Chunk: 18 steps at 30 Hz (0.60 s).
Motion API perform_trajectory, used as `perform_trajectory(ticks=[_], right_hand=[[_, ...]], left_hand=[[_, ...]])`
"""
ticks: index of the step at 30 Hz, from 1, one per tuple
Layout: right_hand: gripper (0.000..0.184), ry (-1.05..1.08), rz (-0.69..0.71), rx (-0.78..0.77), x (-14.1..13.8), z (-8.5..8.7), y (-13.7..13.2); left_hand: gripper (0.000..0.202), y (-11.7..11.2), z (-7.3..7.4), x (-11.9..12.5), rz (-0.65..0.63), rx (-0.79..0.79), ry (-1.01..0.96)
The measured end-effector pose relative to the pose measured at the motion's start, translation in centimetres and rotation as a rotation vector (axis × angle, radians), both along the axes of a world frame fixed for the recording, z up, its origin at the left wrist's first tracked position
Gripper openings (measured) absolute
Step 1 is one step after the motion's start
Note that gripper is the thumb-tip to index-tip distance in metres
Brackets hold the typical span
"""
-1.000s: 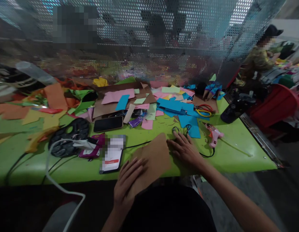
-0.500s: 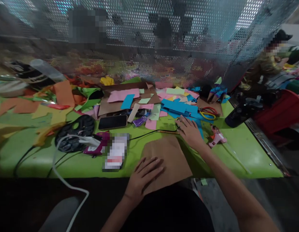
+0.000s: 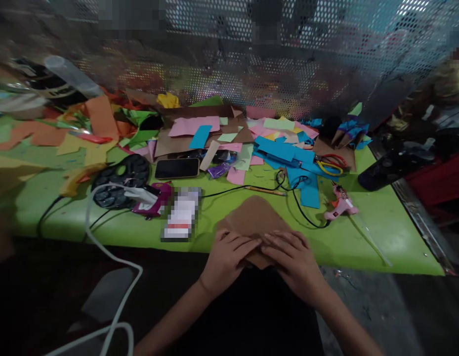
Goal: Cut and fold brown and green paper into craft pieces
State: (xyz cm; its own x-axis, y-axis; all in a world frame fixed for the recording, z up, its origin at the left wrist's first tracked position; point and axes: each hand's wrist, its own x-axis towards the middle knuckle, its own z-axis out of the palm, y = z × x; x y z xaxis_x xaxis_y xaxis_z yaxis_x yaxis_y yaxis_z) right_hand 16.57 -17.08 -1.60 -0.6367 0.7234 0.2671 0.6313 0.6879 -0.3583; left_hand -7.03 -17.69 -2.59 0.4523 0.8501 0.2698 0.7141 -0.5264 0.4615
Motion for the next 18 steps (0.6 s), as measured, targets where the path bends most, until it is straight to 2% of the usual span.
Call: perform_trajectory(ticks=[3, 6, 9, 13, 18], right_hand=[[0.033, 0.126, -0.081, 0.027, 0.5, -0.7, 0.5], [0.024, 0.19, -0.15, -0.102, 1.7, -1.0, 1.3], [0.015, 0.316, -0.205, -0.279, 2.7, -1.4, 1.7], [0.02, 0.479, -0.277, -0.512, 3.0, -1.6, 1.8], [0.019, 0.528, -0.36, -0.611, 3.0, -1.3, 2.0]], left_hand=[[0.042, 0.2, 1.0, 0.3, -0.099, -0.057, 0.028], [0.056, 0.7, 1.5, -0.9, -0.174, -0.121, 0.06], [0.061, 1.1, 1.2, -2.4, -0.153, -0.151, 0.102], [0.054, 1.2, 0.6, -3.7, -0.133, -0.167, 0.121], [0.036, 1.4, 0.3, -4.1, -0.026, -0.214, -0.065]])
